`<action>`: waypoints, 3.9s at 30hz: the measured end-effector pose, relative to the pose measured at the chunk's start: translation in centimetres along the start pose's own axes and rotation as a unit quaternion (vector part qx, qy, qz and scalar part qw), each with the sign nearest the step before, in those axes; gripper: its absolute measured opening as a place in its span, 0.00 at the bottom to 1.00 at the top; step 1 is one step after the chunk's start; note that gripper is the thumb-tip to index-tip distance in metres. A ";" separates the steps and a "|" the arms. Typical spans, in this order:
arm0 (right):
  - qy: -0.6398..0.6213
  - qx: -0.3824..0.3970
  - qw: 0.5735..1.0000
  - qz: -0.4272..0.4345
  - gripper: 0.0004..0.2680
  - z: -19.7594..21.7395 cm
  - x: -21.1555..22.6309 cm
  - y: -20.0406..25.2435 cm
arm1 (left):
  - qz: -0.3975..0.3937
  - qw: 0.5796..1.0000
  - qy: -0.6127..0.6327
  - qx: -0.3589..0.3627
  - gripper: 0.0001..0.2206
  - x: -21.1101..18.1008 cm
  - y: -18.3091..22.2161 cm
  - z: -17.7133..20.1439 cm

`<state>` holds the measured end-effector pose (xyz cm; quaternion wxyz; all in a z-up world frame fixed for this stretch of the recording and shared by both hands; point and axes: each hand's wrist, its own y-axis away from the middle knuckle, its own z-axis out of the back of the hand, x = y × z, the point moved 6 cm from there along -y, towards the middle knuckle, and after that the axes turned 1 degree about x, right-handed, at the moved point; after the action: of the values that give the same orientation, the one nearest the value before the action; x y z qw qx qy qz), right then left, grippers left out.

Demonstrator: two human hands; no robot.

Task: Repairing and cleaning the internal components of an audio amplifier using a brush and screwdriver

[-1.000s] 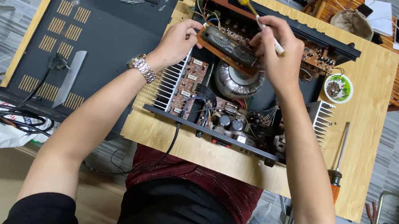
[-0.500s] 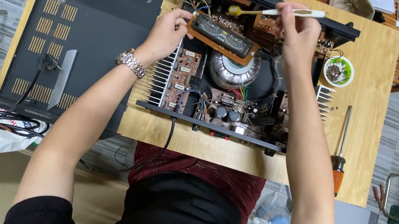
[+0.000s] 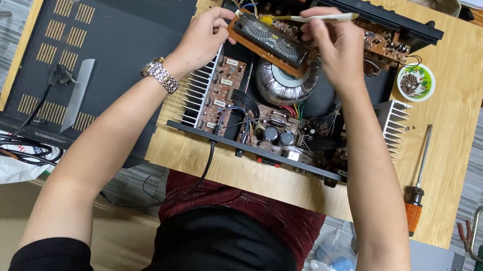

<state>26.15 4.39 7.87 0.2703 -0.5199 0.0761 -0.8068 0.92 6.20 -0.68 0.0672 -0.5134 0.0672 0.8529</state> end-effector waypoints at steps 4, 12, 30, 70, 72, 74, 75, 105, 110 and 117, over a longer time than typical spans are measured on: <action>-0.033 -0.056 0.997 0.029 0.09 1.4 -0.4 0.0 | -0.005 1.000 -0.003 0.008 0.16 -0.3 0.0 0.0; -0.117 -0.126 0.985 -0.004 0.10 1.9 -1.9 -0.2 | -0.022 1.000 -0.022 0.006 0.16 -0.2 -0.2 0.1; 0.053 -0.002 0.942 -0.332 0.13 6.2 8.9 33.2 | 0.037 0.999 0.010 0.006 0.12 -2.1 1.2 0.6; 0.287 -0.051 0.895 -0.337 0.11 -7.3 -8.6 44.6 | -0.036 0.999 0.025 0.025 0.11 2.9 -1.2 -0.3; 0.237 0.036 0.927 -0.290 0.18 -8.7 -7.5 44.0 | -0.015 1.000 0.003 0.022 0.12 1.8 -0.5 -0.4; 0.206 0.083 0.932 -0.285 0.16 -8.7 -4.3 41.5 | -0.032 0.999 0.019 0.024 0.11 3.8 -1.5 -0.2; 0.171 0.128 0.936 -0.278 0.15 -9.2 -2.7 40.3 | -0.050 0.998 0.031 0.025 0.10 4.8 -2.0 -0.1; 0.521 -0.302 0.710 -0.365 0.16 15.0 -3.7 36.8 | -0.064 0.997 0.042 0.007 0.10 3.7 -1.5 -0.7; 0.520 -0.308 0.705 -0.373 0.15 13.9 -5.0 37.5 | -0.051 0.998 0.028 0.014 0.10 1.9 -0.8 -0.5; 0.548 -0.316 0.692 -0.348 0.16 13.0 -4.8 37.6 | -0.035 0.998 0.045 0.012 0.10 1.3 -0.6 -0.4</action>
<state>52.51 -22.77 -5.34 -0.2995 -0.0292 0.2746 -0.9133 0.79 6.75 -2.10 0.1001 -0.5526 0.0623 0.8251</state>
